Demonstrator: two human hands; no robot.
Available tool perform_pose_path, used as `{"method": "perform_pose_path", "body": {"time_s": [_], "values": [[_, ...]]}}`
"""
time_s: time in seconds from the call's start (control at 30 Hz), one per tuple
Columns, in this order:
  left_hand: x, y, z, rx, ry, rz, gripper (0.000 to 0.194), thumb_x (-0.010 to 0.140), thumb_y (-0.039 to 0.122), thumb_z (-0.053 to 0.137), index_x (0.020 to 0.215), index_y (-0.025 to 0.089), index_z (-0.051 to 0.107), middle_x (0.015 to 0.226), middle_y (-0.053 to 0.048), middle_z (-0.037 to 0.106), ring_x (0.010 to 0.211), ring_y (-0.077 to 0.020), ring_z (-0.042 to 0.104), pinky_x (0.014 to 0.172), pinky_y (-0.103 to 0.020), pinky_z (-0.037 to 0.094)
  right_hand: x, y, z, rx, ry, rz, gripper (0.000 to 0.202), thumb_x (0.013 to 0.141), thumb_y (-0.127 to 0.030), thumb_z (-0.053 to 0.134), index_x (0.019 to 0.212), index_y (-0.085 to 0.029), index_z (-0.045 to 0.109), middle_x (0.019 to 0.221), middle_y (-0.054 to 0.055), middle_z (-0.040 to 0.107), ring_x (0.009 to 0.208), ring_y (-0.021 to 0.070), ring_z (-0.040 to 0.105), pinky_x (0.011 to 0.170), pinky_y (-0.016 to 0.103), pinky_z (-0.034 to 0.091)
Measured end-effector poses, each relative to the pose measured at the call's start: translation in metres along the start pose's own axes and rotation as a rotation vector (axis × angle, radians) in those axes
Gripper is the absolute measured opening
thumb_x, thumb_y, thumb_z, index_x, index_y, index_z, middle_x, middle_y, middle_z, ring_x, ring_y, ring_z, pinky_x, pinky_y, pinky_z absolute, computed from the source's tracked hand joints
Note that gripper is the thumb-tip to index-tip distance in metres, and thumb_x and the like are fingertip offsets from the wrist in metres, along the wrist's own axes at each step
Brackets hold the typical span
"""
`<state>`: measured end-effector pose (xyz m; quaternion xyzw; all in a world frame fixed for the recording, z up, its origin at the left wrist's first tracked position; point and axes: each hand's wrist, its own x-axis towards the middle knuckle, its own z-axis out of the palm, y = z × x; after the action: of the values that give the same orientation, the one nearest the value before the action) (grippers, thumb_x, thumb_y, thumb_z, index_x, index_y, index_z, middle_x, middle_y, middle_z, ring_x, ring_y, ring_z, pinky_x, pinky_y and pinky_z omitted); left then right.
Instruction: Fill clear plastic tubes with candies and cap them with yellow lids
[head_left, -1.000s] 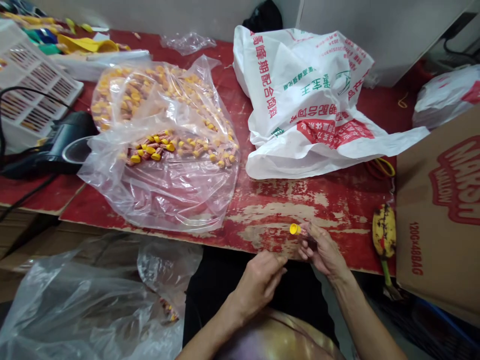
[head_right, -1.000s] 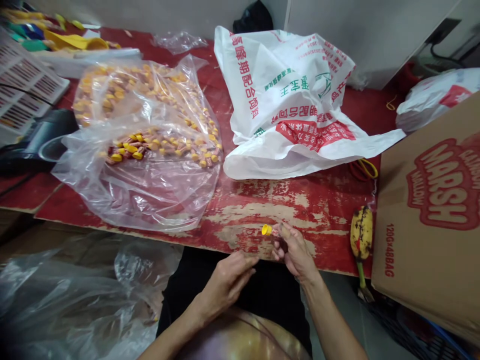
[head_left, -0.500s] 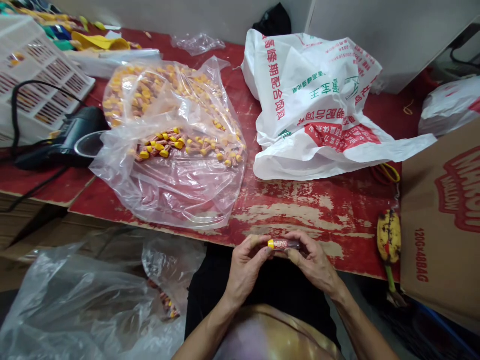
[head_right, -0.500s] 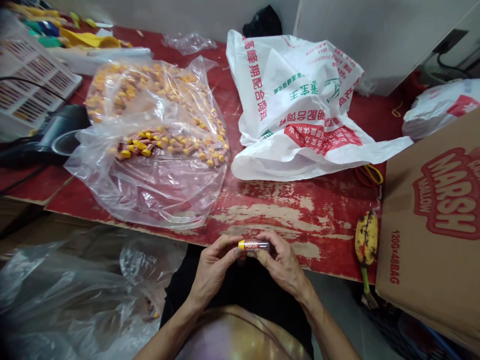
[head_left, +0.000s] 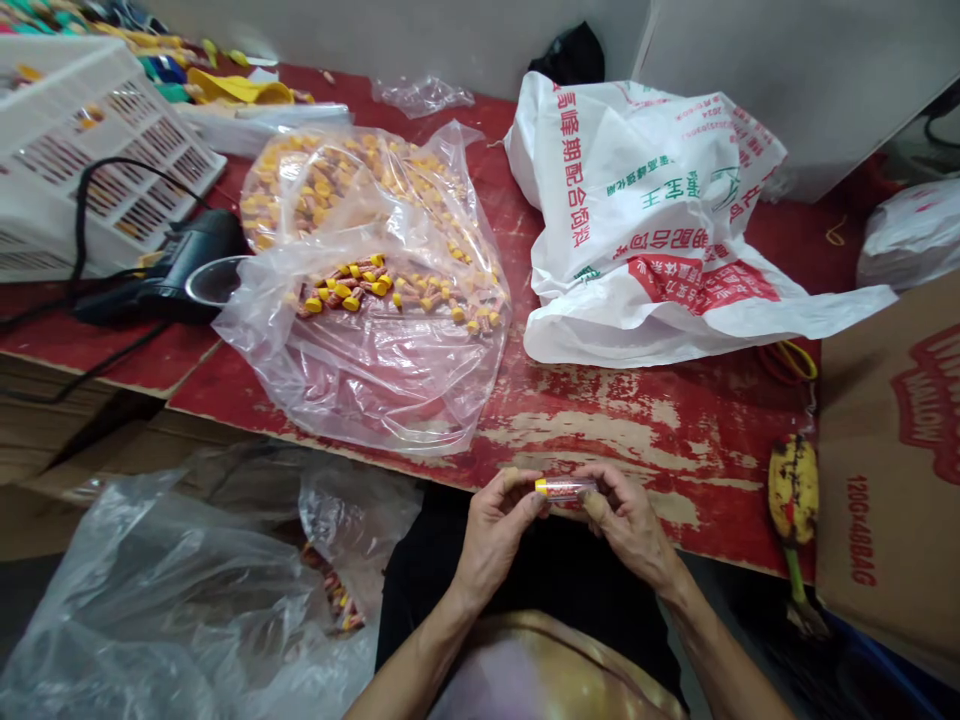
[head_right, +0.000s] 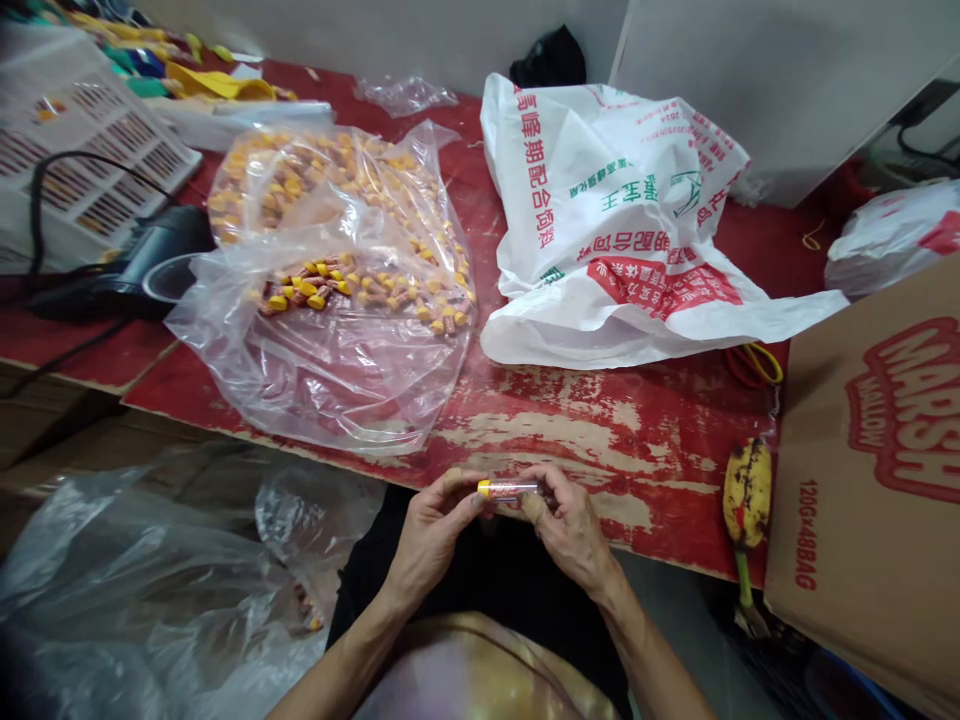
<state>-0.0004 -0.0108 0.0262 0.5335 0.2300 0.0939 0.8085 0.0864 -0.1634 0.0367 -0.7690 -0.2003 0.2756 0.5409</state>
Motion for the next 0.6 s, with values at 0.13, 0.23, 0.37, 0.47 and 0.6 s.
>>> {"method": "perform_pose_path", "body": {"time_s": [0.13, 0.23, 0.37, 0.47, 0.6], "values": [[-0.003, -0.0021, 0.0011, 0.028, -0.023, -0.046, 0.02, 0.072, 0.03, 0.072, 0.086, 0.016, 0.069, 0.075, -0.001, 0.063, 0.062, -0.0132, 0.059, 0.062, -0.025, 0.049, 0.0054, 0.0032, 0.0021, -0.076, 0.105, -0.002, 0.037, 0.088, -0.051, 0.045, 0.076, -0.018, 0.059, 0.059, -0.001, 0.054, 0.05, 0.0118, 0.048, 0.047, 0.023, 0.037], [-0.0034, -0.0036, -0.0001, 0.009, 0.021, -0.013, 0.02, 0.069, 0.027, 0.075, 0.084, 0.016, 0.069, 0.077, -0.001, 0.063, 0.067, -0.0138, 0.059, 0.064, -0.024, 0.049, 0.0079, 0.001, 0.0006, -0.109, 0.091, -0.051, 0.033, 0.09, -0.047, 0.044, 0.084, -0.019, 0.06, 0.067, 0.0, 0.058, 0.059, 0.0137, 0.053, 0.053, 0.023, 0.04], [-0.0013, -0.0033, -0.0049, -0.046, 0.022, -0.021, 0.02, 0.074, 0.027, 0.072, 0.09, 0.017, 0.067, 0.075, 0.0, 0.064, 0.065, -0.0119, 0.058, 0.064, -0.023, 0.048, 0.0072, -0.0032, -0.0031, -0.205, -0.042, -0.133, 0.027, 0.088, -0.042, 0.05, 0.102, -0.02, 0.057, 0.085, 0.002, 0.064, 0.072, 0.0157, 0.057, 0.062, 0.024, 0.042], [-0.0009, -0.0018, -0.0052, -0.049, -0.042, -0.05, 0.025, 0.074, 0.028, 0.071, 0.096, 0.016, 0.064, 0.076, -0.001, 0.064, 0.064, -0.0125, 0.058, 0.061, -0.024, 0.049, 0.0077, -0.0015, -0.0025, -0.329, 0.002, -0.124, 0.037, 0.093, -0.045, 0.038, 0.073, -0.02, 0.056, 0.06, -0.001, 0.053, 0.053, 0.0134, 0.047, 0.051, 0.025, 0.034], [-0.0003, 0.0001, -0.0035, -0.042, -0.042, -0.048, 0.027, 0.075, 0.029, 0.071, 0.097, 0.016, 0.062, 0.075, 0.0, 0.063, 0.064, -0.0116, 0.057, 0.06, -0.022, 0.048, 0.009, 0.0015, 0.0005, -0.387, 0.015, -0.115, 0.04, 0.094, -0.045, 0.034, 0.074, -0.02, 0.057, 0.064, 0.001, 0.056, 0.057, 0.0144, 0.05, 0.054, 0.025, 0.036]]}}
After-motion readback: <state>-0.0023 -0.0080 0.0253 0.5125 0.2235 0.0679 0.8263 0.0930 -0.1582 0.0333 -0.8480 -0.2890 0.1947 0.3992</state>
